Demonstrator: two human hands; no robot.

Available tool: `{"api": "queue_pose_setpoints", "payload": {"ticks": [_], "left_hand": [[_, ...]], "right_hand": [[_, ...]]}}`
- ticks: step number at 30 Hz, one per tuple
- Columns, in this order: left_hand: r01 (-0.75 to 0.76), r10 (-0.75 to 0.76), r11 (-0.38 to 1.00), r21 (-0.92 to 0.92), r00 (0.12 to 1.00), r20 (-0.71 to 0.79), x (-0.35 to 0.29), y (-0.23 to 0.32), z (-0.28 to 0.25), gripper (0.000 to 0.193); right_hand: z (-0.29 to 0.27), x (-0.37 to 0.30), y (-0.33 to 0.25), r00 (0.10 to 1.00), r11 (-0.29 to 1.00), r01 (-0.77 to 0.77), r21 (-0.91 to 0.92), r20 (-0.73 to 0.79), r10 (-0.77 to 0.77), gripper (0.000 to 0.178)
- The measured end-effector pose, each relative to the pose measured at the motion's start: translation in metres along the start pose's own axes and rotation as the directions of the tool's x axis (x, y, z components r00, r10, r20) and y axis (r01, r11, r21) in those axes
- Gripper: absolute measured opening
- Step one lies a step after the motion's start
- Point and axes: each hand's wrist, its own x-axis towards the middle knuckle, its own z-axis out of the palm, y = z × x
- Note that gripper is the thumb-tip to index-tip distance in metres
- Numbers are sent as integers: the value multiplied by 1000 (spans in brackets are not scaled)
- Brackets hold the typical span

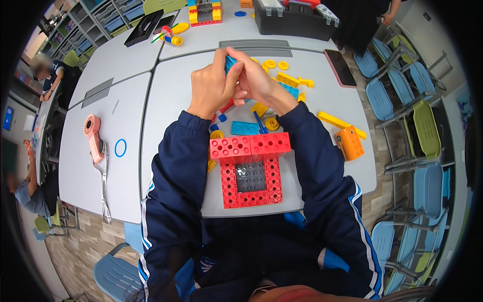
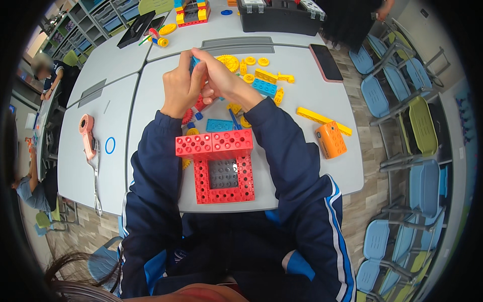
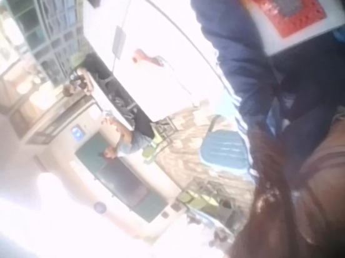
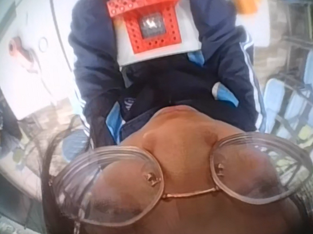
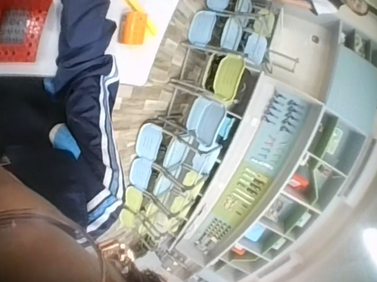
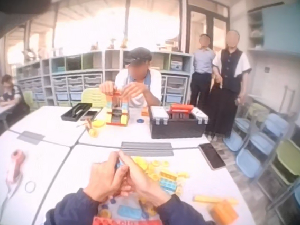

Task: The person assembles a small structure using colorful plastic building blocks and gears. They connect red base plates, attach yellow gears, and add blue and orange pieces to form a compact mechanical model on a white table.

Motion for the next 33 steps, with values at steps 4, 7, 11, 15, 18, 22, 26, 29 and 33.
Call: {"api": "queue_pose_setpoints", "payload": {"ticks": [4,7,11,15,18,22,26,29,33], "left_hand": [[5,-8,1000,-28,994,-111,-5,4,5,32],[-19,10,998,-55,987,-158,-3,6,7,30],[-23,6,995,-95,984,-178,-5,5,9,29],[6,-75,972,-234,956,-285,-5,-2,10,33],[75,-283,867,-493,888,-363,9,-2,1,46],[104,-221,843,-528,962,-163,11,-8,-6,54],[548,-522,575,-608,818,243,12,-58,-33,59],[743,-607,547,-385,669,429,-1,-90,-54,60],[774,-581,570,-277,618,530,-26,-120,-48,44]], "right_hand": [[13,0,9,962,983,183,-11,-205,-182,51],[16,-3,11,941,968,251,12,-238,-241,43],[11,2,16,928,957,291,-8,-241,-285,39],[0,1,14,966,938,247,242,-135,-220,44],[-5,0,0,936,925,335,179,-171,-306,52],[-42,11,-5,863,872,490,-11,-133,-487,39],[-45,12,4,675,418,475,-775,16,-738,45],[-38,26,23,740,310,347,-885,55,-670,65],[-21,52,53,801,115,349,-930,232,-553,71]]}}
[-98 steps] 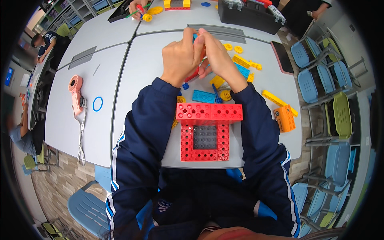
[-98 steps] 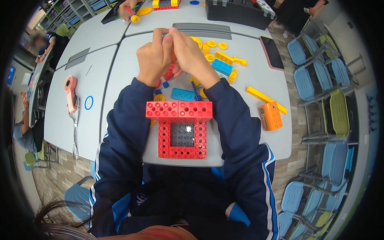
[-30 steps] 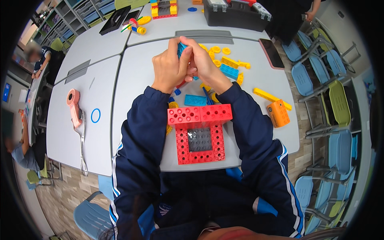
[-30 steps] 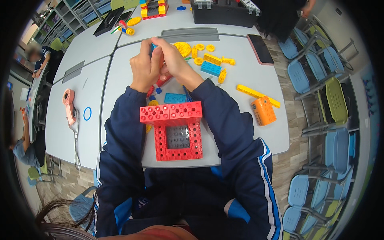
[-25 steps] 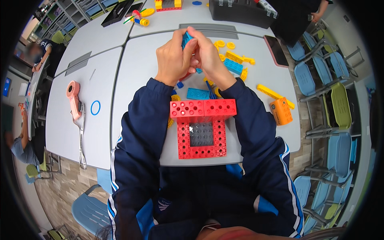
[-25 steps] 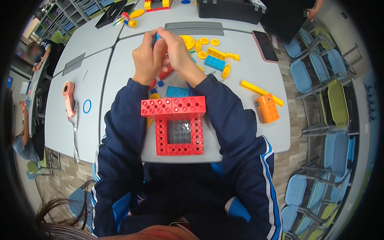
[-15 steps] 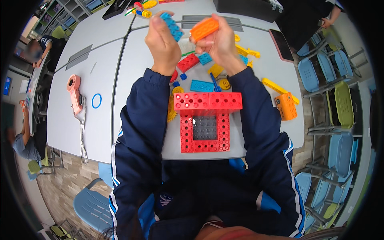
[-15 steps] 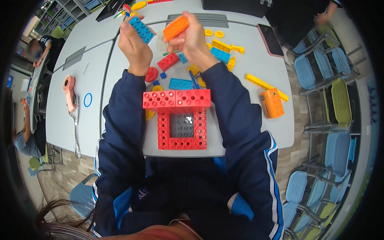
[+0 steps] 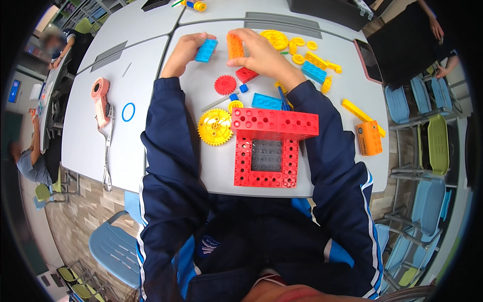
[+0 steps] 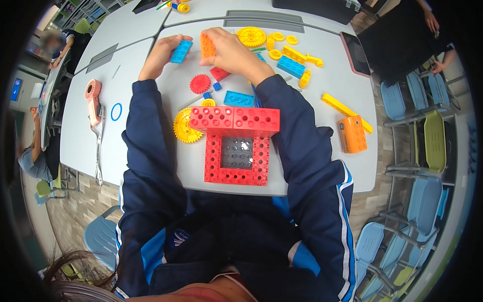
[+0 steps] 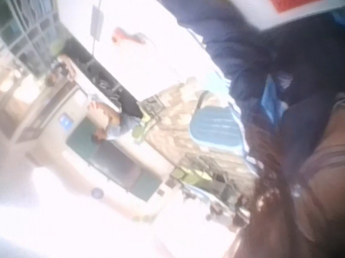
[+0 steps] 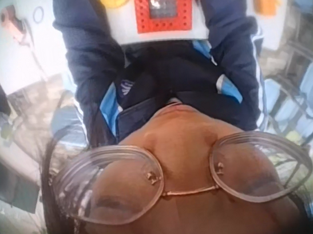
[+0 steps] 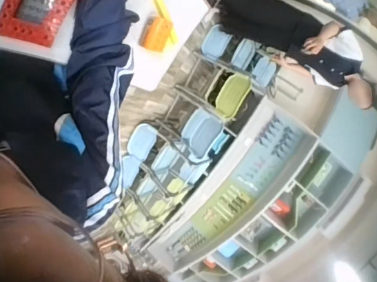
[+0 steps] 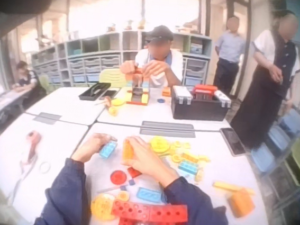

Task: The person assembles a small structure using colorful plastic building blocks and gears. They connect red base plates, attach yellow gears, and add blue and orange pieces to form a compact mechanical model on a white table.

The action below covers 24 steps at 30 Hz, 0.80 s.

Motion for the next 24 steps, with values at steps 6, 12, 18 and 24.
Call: {"api": "queue_pose_setpoints", "payload": {"ticks": [6,12,18,24], "left_hand": [[121,-31,926,358,968,-248,15,-33,12,30],[90,80,836,541,956,-283,21,-51,18,21],[-183,371,849,496,874,-313,19,-31,5,18],[-462,465,885,53,877,-119,-78,109,3,42]], "right_hand": [[24,6,-2,974,952,49,-302,227,22,79],[22,5,-2,941,947,36,-320,330,76,73],[4,11,-1,982,986,116,-120,160,-96,56],[-140,-17,-108,976,900,215,378,-55,-211,35]]}}
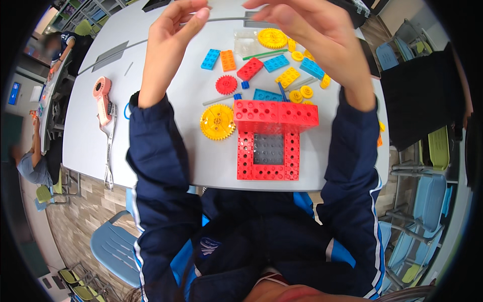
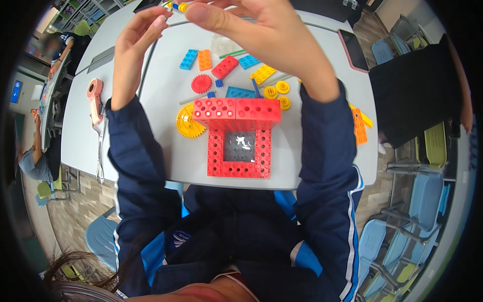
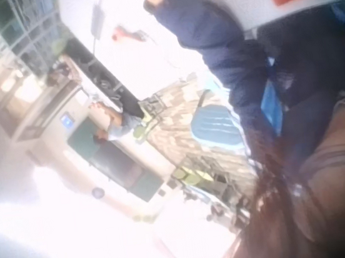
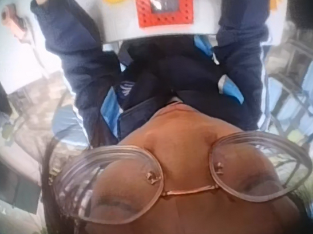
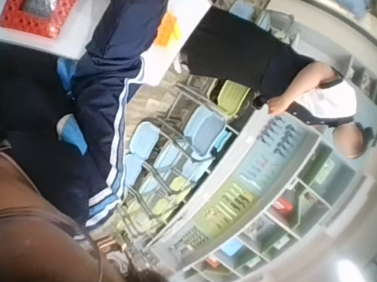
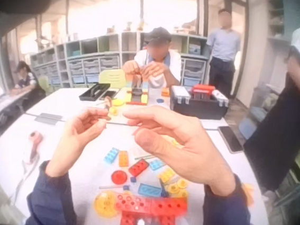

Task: The person assembles a small structure using colorful plastic building blocks and gears. They connect red base plates, attach yellow gears, and add blue and orange pieces to form a compact mechanical model on a white table.

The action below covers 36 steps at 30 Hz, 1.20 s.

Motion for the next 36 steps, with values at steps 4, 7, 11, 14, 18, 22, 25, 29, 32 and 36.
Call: {"api": "queue_pose_setpoints", "payload": {"ticks": [4,7,11,14,18,22,25,29,32,36], "left_hand": [[-122,202,962,-244,919,340,-46,7,11,89],[-8,102,966,-257,931,352,-84,-1,44,108],[183,-55,916,-356,938,341,-105,3,83,94],[268,-160,901,-342,936,314,-110,3,87,75],[241,-161,927,-286,948,275,-117,0,89,50],[168,-107,950,-264,967,231,-117,-7,93,47],[160,-91,946,-283,967,240,-117,-6,93,49],[133,-60,952,-274,963,262,-116,-7,94,53],[147,-81,957,-251,964,254,-118,-5,93,53],[191,-142,943,-274,972,187,-123,1,95,57]], "right_hand": [[-2,-38,-41,989,919,3,-394,138,56,50],[13,-70,-42,966,876,-69,-477,189,179,49],[33,-93,-27,990,811,17,-584,121,66,50],[41,-99,-14,997,795,67,-603,77,-26,49],[48,-108,-8,1000,814,8,-581,2,-8,42],[52,-106,-8,997,851,-26,-524,-76,-17,37],[45,-104,-6,994,866,-88,-493,-100,44,31],[31,-113,-11,833,840,-533,-101,-234,501,30],[7,-112,-3,698,853,-496,158,-511,501,33],[-55,-104,32,597,864,-456,212,-647,474,34]]}}
